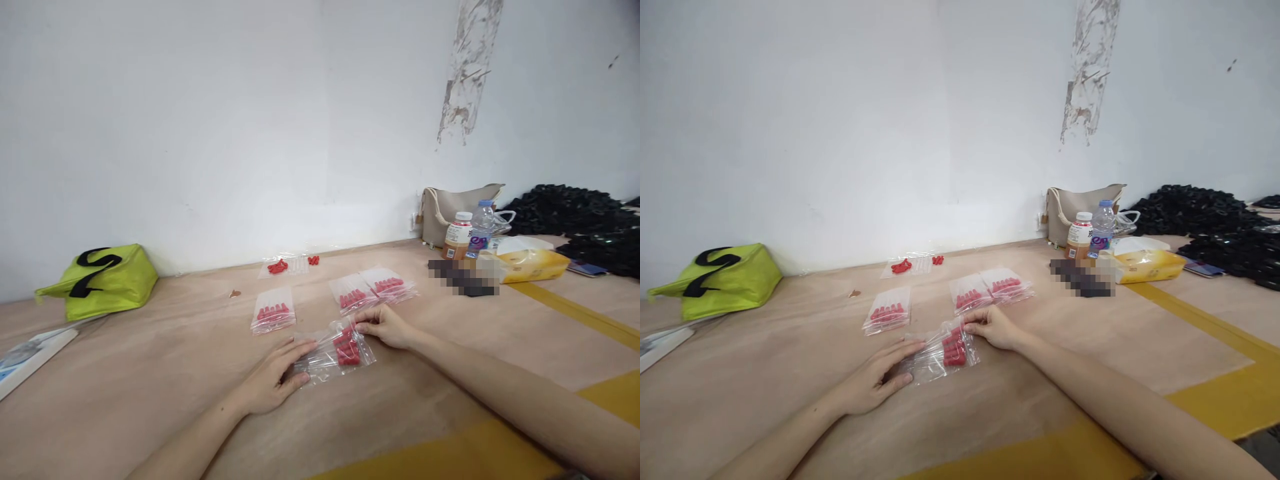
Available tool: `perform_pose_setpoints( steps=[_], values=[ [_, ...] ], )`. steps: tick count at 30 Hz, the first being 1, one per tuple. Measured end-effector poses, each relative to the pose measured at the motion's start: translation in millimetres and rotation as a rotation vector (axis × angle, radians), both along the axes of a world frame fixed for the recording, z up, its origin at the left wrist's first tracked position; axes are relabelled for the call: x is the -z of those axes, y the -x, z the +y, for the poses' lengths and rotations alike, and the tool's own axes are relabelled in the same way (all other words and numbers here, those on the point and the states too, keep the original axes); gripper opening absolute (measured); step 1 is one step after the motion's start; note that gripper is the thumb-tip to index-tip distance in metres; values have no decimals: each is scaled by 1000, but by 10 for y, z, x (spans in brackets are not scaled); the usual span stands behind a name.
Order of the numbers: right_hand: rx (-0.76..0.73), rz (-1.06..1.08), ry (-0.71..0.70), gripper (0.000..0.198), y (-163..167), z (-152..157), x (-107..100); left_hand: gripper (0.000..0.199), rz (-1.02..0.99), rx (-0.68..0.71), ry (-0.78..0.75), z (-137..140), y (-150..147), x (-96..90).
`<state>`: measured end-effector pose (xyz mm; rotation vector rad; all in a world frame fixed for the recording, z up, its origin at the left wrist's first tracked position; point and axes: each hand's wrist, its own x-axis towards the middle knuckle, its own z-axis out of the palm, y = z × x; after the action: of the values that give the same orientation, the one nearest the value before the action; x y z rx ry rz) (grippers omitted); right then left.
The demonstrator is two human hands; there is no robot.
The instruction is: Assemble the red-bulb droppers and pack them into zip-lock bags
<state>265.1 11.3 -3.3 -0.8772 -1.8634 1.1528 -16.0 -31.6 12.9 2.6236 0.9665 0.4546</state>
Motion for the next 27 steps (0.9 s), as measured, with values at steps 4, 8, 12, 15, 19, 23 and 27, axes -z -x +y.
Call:
perform_pose_setpoints(
  steps=[4, 8, 12, 15, 19, 23, 27],
  values=[
    [114, 68, 81, 27, 48, 61, 62, 46, -6, 4, 7, -5, -5, -12],
    [315, 27, 48, 22, 142, 87, 157, 46, -4, 4, 14, 4, 0, -3],
    [260, -20, 1, 18, 152, 76, 175, 47, -21, -3, 18, 5, 5, 16],
    [198, 30, 55, 21, 40, 53, 133, 40, -74, -17, -24, 0, 1, 11],
    [139, -47, 16, 49, -194, 6, 29, 32, -96, -106, -253, 79, -4, -46],
    [37, -287, -273, 38, -327, -17, -65, 36, 100, -230, -436, 327, -4, -123],
    [-59, -298, -403, 23, -260, -9, 9, 36, 274, -280, -470, 614, -21, -134]
  ],
)
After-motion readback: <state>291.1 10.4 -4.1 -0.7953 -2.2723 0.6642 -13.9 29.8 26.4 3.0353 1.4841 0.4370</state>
